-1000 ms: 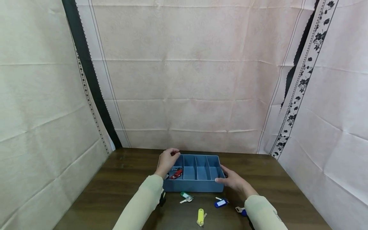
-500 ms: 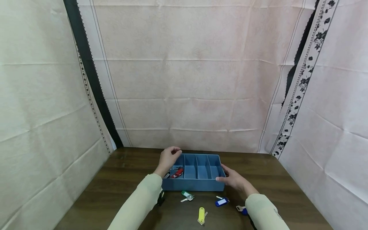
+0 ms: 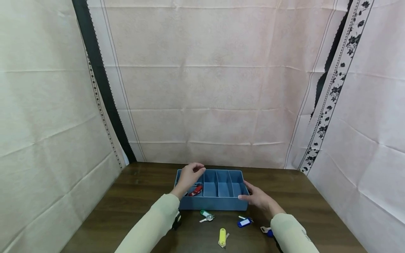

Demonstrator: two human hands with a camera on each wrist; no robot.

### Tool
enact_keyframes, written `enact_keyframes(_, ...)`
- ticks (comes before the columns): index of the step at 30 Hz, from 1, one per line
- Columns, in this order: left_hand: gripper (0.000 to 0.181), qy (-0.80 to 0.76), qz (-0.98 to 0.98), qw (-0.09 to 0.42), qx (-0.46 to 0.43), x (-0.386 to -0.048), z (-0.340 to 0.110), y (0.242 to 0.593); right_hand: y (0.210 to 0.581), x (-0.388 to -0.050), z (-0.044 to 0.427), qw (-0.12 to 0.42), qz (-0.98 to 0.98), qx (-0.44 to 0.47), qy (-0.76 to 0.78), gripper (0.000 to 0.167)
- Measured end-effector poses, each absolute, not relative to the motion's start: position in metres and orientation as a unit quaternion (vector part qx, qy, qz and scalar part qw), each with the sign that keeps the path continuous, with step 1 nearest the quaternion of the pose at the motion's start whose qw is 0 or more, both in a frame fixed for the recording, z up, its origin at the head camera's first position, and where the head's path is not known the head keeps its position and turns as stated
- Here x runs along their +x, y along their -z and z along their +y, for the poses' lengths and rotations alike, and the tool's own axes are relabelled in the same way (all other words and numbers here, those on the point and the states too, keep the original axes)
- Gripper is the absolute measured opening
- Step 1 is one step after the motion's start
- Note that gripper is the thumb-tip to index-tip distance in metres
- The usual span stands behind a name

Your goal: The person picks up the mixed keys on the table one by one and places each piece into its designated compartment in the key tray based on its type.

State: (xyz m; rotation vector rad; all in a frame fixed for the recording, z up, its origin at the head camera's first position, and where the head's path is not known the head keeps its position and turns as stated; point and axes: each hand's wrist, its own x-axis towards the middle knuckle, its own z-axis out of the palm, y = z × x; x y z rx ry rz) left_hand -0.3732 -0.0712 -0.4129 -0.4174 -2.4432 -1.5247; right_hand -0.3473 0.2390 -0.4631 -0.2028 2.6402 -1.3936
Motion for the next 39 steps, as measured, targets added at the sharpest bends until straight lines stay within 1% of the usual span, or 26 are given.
enact_keyframes(9,0.025,0.526,-0.828,0.102,-0.167,-0.356,-0.066,0.406,0.461,-0.348,0.239,0.080,0.876,-0.072,0.470,0.091)
enact_keyframes(11,0.026,0.523,-0.827,0.103,-0.179,-0.354,-0.065,0.407,0.461,-0.347,0.239,0.079,0.877,-0.072,0.468,0.091)
enact_keyframes(20,0.032,0.519,-0.831,0.090,-0.180,-0.344,-0.064,0.408,0.462,-0.346,0.239,0.080,0.878,-0.071,0.467,0.092)
enact_keyframes(26,0.030,0.515,-0.833,0.095,-0.177,-0.339,-0.064,0.408,0.461,-0.347,0.239,0.075,0.881,-0.074,0.461,0.092)
enact_keyframes(33,0.026,0.531,-0.824,0.070,-0.186,-0.329,-0.063,0.409,0.463,-0.346,0.239,0.078,0.878,-0.070,0.466,0.092)
enact_keyframes(39,0.026,0.520,-0.829,0.069,-0.193,-0.322,-0.059,0.412,0.464,-0.347,0.240,0.076,0.877,-0.069,0.469,0.092)
